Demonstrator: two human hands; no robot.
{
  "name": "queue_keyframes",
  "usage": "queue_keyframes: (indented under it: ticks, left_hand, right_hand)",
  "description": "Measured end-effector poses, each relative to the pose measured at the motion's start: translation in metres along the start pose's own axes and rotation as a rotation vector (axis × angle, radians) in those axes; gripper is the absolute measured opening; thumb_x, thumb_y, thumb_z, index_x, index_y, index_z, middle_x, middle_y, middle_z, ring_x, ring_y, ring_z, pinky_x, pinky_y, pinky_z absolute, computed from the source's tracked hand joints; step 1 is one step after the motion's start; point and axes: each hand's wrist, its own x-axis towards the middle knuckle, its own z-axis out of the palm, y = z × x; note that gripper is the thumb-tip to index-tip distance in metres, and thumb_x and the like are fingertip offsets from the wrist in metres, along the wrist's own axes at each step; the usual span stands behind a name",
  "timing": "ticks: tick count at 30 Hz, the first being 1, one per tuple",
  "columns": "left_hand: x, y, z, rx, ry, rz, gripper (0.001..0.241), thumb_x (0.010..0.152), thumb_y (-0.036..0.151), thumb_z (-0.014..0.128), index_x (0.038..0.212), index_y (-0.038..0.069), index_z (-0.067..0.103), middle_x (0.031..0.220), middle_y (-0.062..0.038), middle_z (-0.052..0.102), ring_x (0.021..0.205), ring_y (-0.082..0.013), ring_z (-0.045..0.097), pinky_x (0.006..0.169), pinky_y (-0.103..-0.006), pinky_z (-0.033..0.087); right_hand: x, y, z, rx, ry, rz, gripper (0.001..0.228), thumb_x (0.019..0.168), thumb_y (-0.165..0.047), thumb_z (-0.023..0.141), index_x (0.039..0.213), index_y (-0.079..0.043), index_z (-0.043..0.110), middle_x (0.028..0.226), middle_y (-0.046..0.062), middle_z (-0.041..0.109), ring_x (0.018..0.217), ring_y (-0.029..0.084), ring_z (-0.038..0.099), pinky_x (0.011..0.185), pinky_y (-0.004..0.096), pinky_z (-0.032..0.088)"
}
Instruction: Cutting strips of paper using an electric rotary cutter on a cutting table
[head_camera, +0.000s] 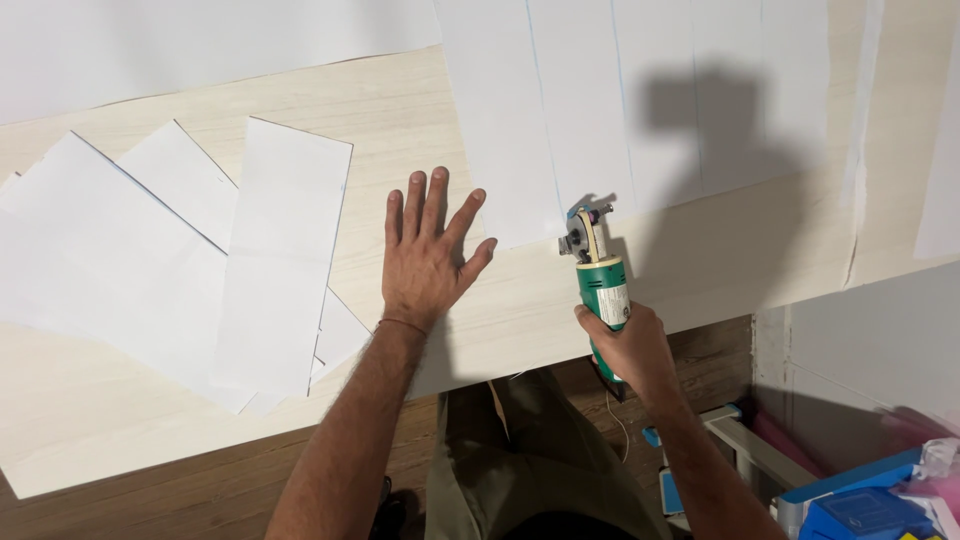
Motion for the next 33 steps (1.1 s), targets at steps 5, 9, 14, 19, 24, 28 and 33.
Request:
queue_keyframes:
  ticks: [5,9,14,19,24,28,33]
  left_hand:
    - [0.001,0.000,0.001,0.003,0.013,0.002,0.061,0.100,0.073,0.046,0.154,0.044,0.050,0.168,-0.006,0.033,0.158,-0.0311,0.025,0.129,-0.0554,0.016]
    - [0.001,0.000,0.000,0.008,0.032,0.009,0.061,0.100,0.073,0.048,0.153,0.044,0.051,0.168,-0.007,0.034,0.157,-0.0314,0.027,0.128,-0.0553,0.018]
    - [0.000,0.000,0.001,0.020,0.031,0.005,0.061,0.100,0.073,0.047,0.154,0.045,0.049,0.168,-0.006,0.033,0.157,-0.0312,0.027,0.128,-0.0554,0.017]
    - [0.002,-0.001,0.003,0.025,0.053,0.009,0.061,0.100,0.073,0.047,0.154,0.045,0.049,0.168,-0.006,0.034,0.157,-0.0306,0.027,0.128,-0.0547,0.018]
    - [0.002,-0.001,0.003,0.025,0.050,0.015,0.061,0.100,0.073,0.047,0.154,0.045,0.048,0.169,-0.006,0.032,0.158,-0.0310,0.026,0.128,-0.0555,0.018]
    - [0.003,-0.001,0.001,0.025,0.055,0.018,0.061,0.100,0.073,0.048,0.155,0.044,0.048,0.168,-0.007,0.034,0.157,-0.0316,0.027,0.128,-0.0556,0.019]
    - [0.003,-0.001,0.001,0.030,0.050,0.016,0.061,0.100,0.073,0.047,0.155,0.045,0.048,0.168,-0.007,0.035,0.157,-0.0312,0.029,0.128,-0.0556,0.018]
  right_hand:
    - [0.004,-0.001,0.000,0.004,0.002,0.005,0.050,0.091,-0.043,0.074,0.093,0.007,0.066,0.066,0.024,0.072,0.057,0.032,0.075,0.064,0.047,0.063]
    - [0.005,-0.005,0.000,0.003,-0.002,0.033,0.047,0.092,-0.042,0.073,0.091,0.005,0.067,0.061,0.021,0.071,0.055,0.033,0.074,0.064,0.048,0.061]
    - [0.009,-0.007,0.002,0.014,0.011,0.048,0.048,0.091,-0.044,0.073,0.089,0.004,0.068,0.061,0.021,0.071,0.054,0.032,0.074,0.064,0.048,0.061]
    - [0.012,-0.011,0.002,-0.004,0.019,0.055,0.050,0.090,-0.045,0.074,0.091,0.004,0.068,0.063,0.022,0.071,0.057,0.032,0.074,0.064,0.049,0.060]
    - [0.014,-0.015,0.002,0.008,0.028,0.071,0.049,0.089,-0.045,0.076,0.091,0.004,0.069,0.064,0.021,0.072,0.058,0.032,0.073,0.069,0.047,0.059]
    - [0.014,-0.019,0.004,0.006,0.040,0.083,0.051,0.088,-0.046,0.077,0.092,0.005,0.069,0.065,0.023,0.073,0.058,0.032,0.073,0.069,0.048,0.059]
    - [0.016,-0.025,0.002,0.018,0.054,0.079,0.051,0.087,-0.048,0.079,0.089,0.003,0.070,0.064,0.022,0.073,0.057,0.032,0.073,0.068,0.047,0.060]
